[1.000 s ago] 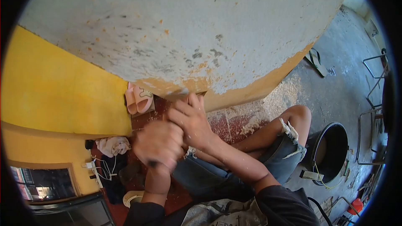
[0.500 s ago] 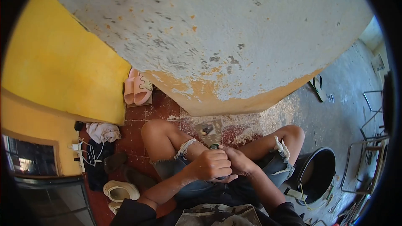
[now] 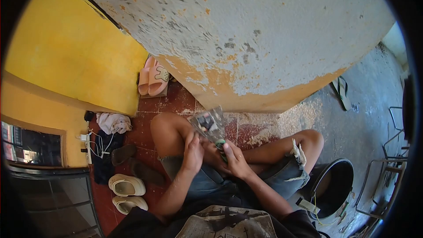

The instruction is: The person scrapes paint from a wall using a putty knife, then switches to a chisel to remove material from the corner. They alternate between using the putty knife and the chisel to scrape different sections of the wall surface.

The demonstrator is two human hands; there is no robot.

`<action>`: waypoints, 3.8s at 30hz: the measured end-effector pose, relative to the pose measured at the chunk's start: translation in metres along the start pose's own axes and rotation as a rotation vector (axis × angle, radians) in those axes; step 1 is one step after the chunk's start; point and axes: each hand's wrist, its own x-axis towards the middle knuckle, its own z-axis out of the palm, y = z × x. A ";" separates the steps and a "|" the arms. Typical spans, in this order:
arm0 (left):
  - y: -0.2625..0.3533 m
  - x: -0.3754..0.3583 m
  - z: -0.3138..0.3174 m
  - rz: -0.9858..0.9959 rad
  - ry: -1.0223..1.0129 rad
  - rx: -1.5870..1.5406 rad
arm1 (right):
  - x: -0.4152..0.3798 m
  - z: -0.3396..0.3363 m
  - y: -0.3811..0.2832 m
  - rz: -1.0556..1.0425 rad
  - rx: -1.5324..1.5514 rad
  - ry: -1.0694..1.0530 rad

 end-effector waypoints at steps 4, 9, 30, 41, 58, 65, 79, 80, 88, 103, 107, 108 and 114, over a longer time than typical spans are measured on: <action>0.034 0.051 0.004 -0.060 -0.286 0.081 | 0.034 0.041 0.019 -0.089 0.153 0.076; 0.040 0.078 0.021 -0.162 -0.250 0.217 | 0.062 0.042 0.036 -0.244 -0.171 0.274; -0.034 0.087 0.066 -0.125 -0.230 0.203 | 0.073 -0.001 0.089 -0.275 0.152 0.345; -0.008 0.076 0.036 -0.100 -0.441 0.243 | 0.069 0.007 0.091 -0.346 -0.139 0.379; -0.017 0.107 0.010 -0.118 -0.222 0.063 | 0.086 0.026 0.078 -0.247 -0.351 0.394; -0.015 0.111 0.012 -0.095 -0.245 0.009 | 0.086 0.026 0.063 -0.108 -0.344 0.365; -0.011 0.106 0.020 -0.069 -0.235 0.021 | 0.087 0.029 0.064 -0.257 -0.332 0.424; -0.005 0.108 0.021 -0.079 -0.245 0.035 | 0.087 0.026 0.062 -0.215 -0.386 0.399; -0.015 0.112 0.012 -0.064 -0.234 -0.043 | 0.086 0.023 0.051 -0.160 -0.376 0.377; -0.008 0.106 0.016 -0.104 -0.170 0.010 | 0.086 0.028 0.043 -0.203 -0.421 0.380; -0.018 0.106 0.013 -0.053 -0.181 0.057 | 0.086 0.023 0.064 -0.182 -0.392 0.402; -0.012 0.105 0.017 -0.040 -0.205 0.038 | 0.088 0.029 0.061 -0.341 -0.386 0.455; -0.002 0.101 0.025 -0.047 -0.190 0.006 | 0.085 0.027 0.044 -0.205 -0.395 0.393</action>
